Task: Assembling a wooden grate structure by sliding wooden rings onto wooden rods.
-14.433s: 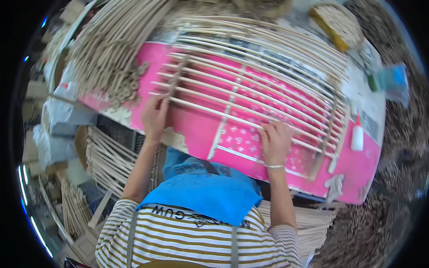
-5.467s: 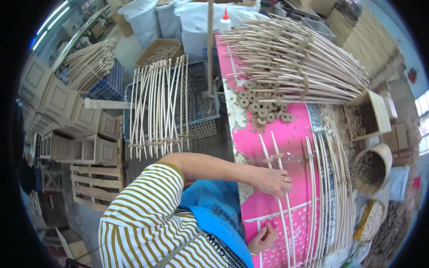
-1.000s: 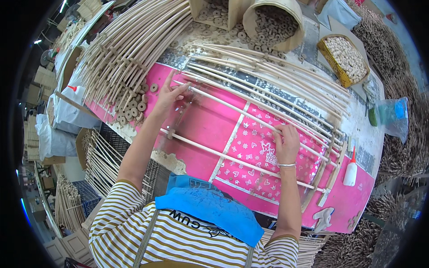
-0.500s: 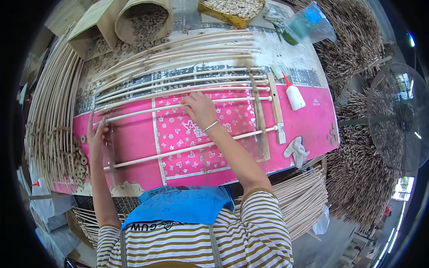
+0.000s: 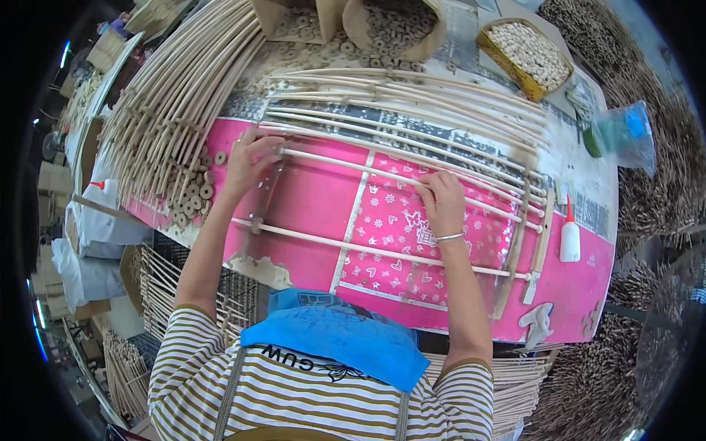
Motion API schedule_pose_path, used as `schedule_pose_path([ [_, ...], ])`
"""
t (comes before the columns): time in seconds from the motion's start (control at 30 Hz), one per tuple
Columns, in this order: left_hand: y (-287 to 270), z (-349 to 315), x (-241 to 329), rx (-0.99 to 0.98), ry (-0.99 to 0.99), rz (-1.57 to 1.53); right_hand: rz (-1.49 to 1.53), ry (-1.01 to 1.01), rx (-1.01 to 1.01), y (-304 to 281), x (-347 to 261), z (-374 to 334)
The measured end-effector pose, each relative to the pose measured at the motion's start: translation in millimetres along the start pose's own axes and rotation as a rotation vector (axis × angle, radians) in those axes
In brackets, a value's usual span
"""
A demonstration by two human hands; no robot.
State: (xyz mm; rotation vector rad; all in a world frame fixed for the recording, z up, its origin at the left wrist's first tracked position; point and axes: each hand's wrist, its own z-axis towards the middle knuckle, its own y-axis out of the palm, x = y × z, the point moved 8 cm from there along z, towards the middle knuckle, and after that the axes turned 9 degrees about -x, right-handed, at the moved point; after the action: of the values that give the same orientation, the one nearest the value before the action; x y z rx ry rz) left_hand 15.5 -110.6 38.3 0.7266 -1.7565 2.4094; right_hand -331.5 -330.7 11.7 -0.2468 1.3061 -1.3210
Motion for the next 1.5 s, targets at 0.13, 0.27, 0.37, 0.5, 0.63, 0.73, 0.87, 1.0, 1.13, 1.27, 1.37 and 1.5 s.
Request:
schedule_pose_path([
  [0.13, 1, 1, 1, 0.015, 0.008, 0.015, -0.070, 0.008, -0.032, 5, 2, 2],
  [0.27, 13, 2, -14, 0.004, -0.069, -0.017, -0.105, 0.018, -0.017, 1, -6, 4],
  [0.37, 15, 4, -14, 0.012, -0.049, 0.014, -0.112, 0.040, -0.025, -2, -4, 3],
  [0.5, 13, 5, -5, 0.019, -0.030, 0.061, -0.095, 0.052, -0.028, -2, 5, -1],
  [0.63, 7, -1, -7, -0.020, -0.064, 0.088, -0.083, 0.035, -0.066, -3, -1, -1],
  [0.73, -14, -7, -46, 0.139, -0.053, -0.247, -0.113, 0.045, 0.042, -15, 3, 3],
  [0.87, -47, -24, -105, 0.183, -0.305, 0.065, -0.237, 0.021, 0.055, -19, 12, 22],
  [1.0, -48, -33, -104, 0.037, -0.305, 0.418, -0.294, 0.028, 0.040, -14, 22, 28],
  [1.13, -32, -43, -116, -0.196, -0.394, 0.628, -0.274, 0.047, 0.071, -11, 23, 33],
  [1.27, -41, -46, -105, -0.051, -0.289, 0.582, -0.242, 0.082, 0.026, -10, 30, 39],
  [1.37, -58, -38, -83, 0.156, -0.304, 0.338, -0.217, 0.049, 0.027, -12, 26, 38],
  [1.5, -35, -29, -118, 0.174, -0.588, -0.743, -0.065, 0.001, 0.084, -20, 17, 34],
])
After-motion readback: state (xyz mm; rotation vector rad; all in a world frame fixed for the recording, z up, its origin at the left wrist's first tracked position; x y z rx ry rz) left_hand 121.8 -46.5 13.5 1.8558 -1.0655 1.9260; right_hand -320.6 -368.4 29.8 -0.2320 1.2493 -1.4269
